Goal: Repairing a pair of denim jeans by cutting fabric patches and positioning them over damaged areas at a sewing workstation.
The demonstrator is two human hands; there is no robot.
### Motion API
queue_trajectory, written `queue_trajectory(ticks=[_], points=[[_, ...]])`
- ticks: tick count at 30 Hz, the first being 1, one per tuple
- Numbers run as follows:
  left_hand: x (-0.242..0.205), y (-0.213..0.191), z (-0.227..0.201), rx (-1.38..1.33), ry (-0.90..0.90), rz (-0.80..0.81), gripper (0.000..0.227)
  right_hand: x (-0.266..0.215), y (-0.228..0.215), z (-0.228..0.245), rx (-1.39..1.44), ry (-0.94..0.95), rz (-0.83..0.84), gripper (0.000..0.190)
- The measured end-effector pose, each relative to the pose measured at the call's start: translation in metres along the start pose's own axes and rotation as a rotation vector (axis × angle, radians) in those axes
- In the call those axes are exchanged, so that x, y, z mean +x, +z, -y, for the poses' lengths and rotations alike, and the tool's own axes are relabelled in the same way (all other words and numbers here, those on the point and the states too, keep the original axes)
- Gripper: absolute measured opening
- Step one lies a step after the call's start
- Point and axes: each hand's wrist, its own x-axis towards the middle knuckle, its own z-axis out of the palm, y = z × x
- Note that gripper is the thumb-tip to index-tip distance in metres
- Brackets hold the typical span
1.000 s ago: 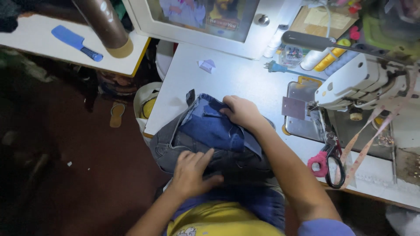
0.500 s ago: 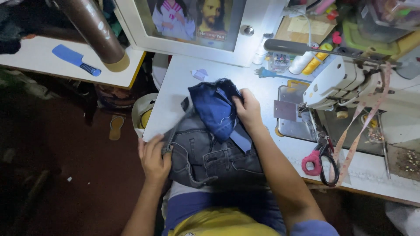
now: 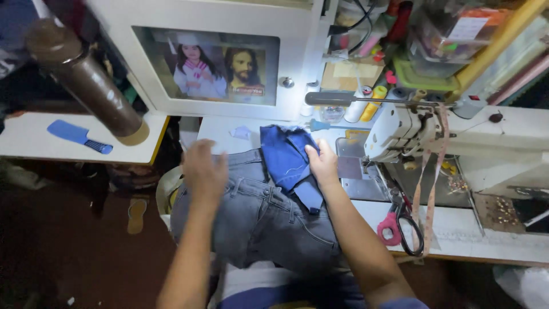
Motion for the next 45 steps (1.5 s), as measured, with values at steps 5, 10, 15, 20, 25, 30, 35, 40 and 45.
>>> queue_trajectory(ticks=[5,10,15,20,25,30,35,40,45], points=[[-0.037,0.033,-0.064,-0.450,0.229,0.022,0.028,-0.008,-0.009,0.007,0.106,-0.041,-0.056,0.010],[-0.048,0.055,-0.045,-0.587,0.130,-0.022,0.029,-0.009,-0.077,0.041,0.224,-0.274,-0.017,0.011],[-0.039,0.034,-0.051,-0.850,-0.141,0.162,0.022,-0.027,-0.180,0.142,0.240,-0.232,0.574,0.013],[-0.030,0.012,-0.094,-1.146,-0.335,0.681,0.025,-0.036,-0.146,0.146,-0.139,-0.238,1.179,0.033],[-0.008,-0.011,-0.116,-0.917,-0.075,1.268,0.059,-0.038,-0.106,0.096,-0.318,-0.241,1.101,0.026],[-0.032,0.024,-0.095,-0.871,0.029,1.236,0.049,-0.070,-0.124,0.065,-0.683,-0.603,0.504,0.042],[-0.044,0.035,-0.083,-1.107,-0.150,1.228,0.032,-0.111,-0.145,0.057,-0.757,-0.398,0.531,0.057],[-0.043,0.042,-0.085,-1.074,-0.163,1.260,0.021,-0.136,-0.151,0.016,-0.320,0.182,0.100,0.015],[-0.032,0.016,-0.095,-0.914,-0.146,1.214,0.020,-0.168,-0.166,0.005,-0.374,0.190,-0.134,0.028]])
